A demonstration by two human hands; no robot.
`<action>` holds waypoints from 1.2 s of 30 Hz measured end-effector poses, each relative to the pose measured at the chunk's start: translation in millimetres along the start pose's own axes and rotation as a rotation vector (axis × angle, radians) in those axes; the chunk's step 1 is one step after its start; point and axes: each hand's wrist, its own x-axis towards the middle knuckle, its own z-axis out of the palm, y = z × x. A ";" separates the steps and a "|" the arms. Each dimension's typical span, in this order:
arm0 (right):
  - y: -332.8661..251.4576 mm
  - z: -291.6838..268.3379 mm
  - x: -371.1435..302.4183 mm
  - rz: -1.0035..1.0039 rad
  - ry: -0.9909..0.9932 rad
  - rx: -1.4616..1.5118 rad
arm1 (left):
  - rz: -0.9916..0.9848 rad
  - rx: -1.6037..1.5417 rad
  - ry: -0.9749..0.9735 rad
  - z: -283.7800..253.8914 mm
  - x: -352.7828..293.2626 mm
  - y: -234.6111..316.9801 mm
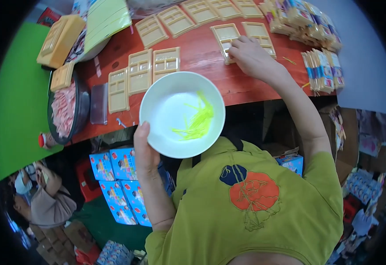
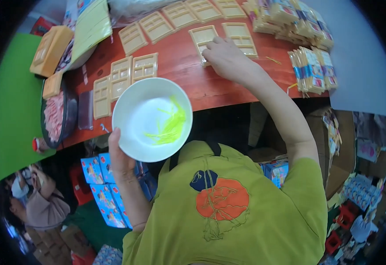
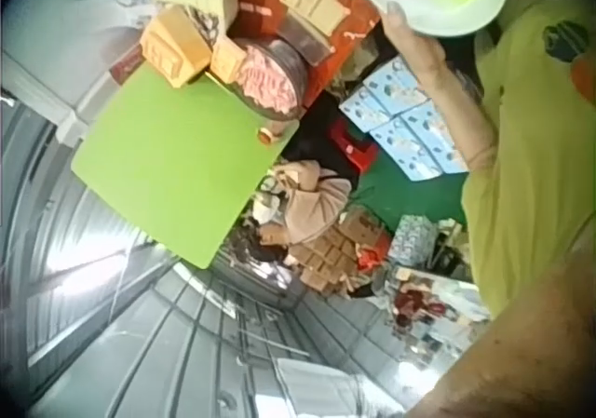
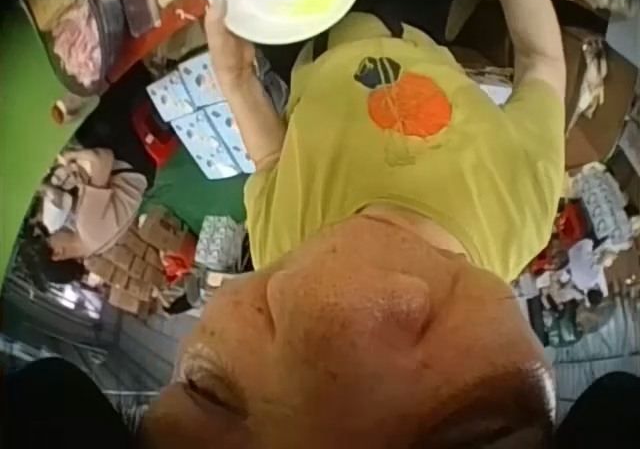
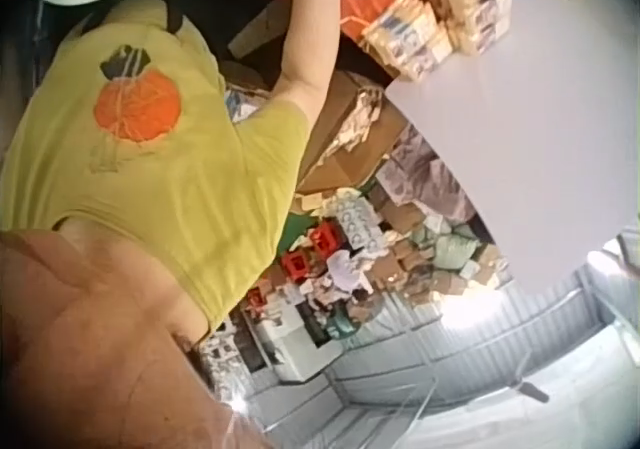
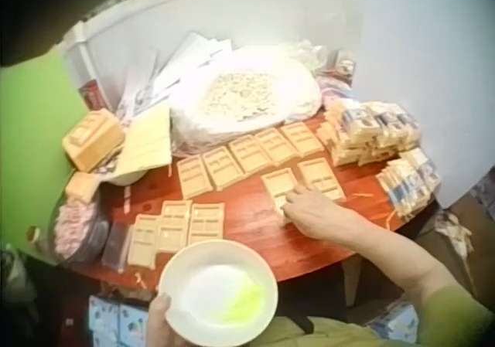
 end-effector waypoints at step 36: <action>-113.9 9.7 34.4 0.128 -0.053 0.293 | 0.111 -0.179 0.366 -104.0 -80.3 -4.6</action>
